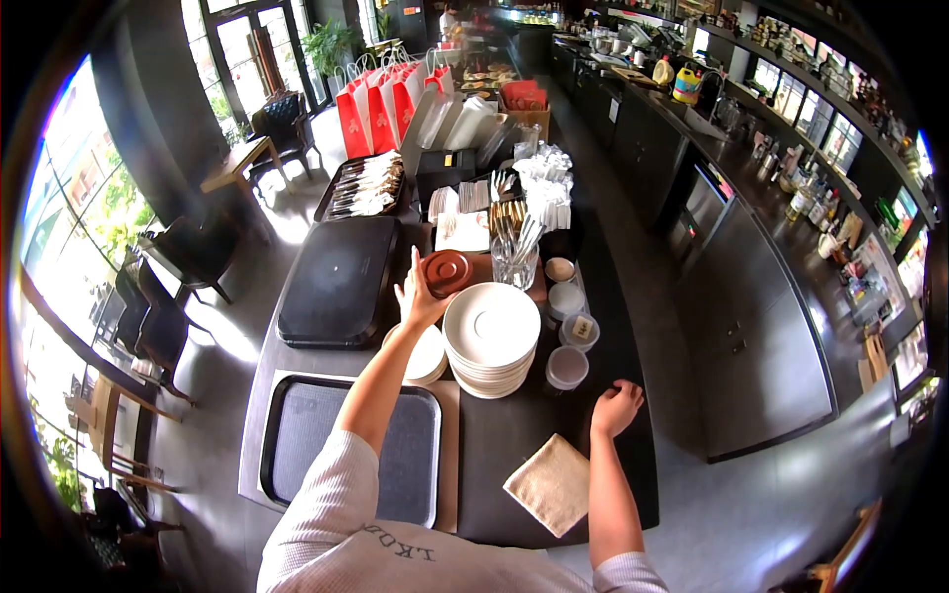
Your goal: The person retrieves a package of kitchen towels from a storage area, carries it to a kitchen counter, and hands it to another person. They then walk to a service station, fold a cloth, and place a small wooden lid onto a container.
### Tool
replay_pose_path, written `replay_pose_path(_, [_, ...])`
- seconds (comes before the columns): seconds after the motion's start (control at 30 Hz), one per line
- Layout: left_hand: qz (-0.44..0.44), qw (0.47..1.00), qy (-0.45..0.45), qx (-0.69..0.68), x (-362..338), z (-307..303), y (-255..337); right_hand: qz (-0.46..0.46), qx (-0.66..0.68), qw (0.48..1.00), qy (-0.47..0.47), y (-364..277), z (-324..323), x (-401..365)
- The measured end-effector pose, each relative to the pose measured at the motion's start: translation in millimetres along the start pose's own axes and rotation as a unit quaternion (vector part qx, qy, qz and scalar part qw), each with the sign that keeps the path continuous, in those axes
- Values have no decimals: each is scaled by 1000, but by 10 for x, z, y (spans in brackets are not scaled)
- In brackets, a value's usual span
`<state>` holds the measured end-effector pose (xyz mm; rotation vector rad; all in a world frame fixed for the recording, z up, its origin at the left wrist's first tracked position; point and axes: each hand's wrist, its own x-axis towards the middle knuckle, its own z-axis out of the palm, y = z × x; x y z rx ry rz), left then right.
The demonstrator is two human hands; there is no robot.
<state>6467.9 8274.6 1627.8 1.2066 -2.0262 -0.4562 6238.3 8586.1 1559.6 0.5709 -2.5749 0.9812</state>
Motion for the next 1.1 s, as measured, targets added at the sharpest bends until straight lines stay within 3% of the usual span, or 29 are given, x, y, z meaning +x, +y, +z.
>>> replay_pose_path(0.37, [-16,1000,-15,16,-1,-43,60,4,8,1000,1,3,-4,4])
replay_pose_path(0.6, [54,995,22,-77,31,22,-68,21,11,1000,-5,-8,-19,-9])
replay_pose_path(0.7, [58,998,7,0,-48,-96,57,30,14,999,-7,-29,-14,-1])
replay_pose_path(0.83, [124,970,108,-179,-222,-191,-180,25,41,999,9,10,1,10])
replay_pose_path(0.93, [90,971,120,-184,-918,-625,-113,35,40,998,20,8,9,15])
replay_pose_path(1.0, [34,970,80,-228,-1513,-924,-1,19,58,998,36,20,26,7])
replay_pose_path(1.07, [-98,955,-17,-279,-2126,-1120,-35,28,83,996,11,40,41,8])
replay_pose_path(1.1, [-97,956,-16,-276,-2159,-1216,-74,30,86,996,10,-7,24,-84])
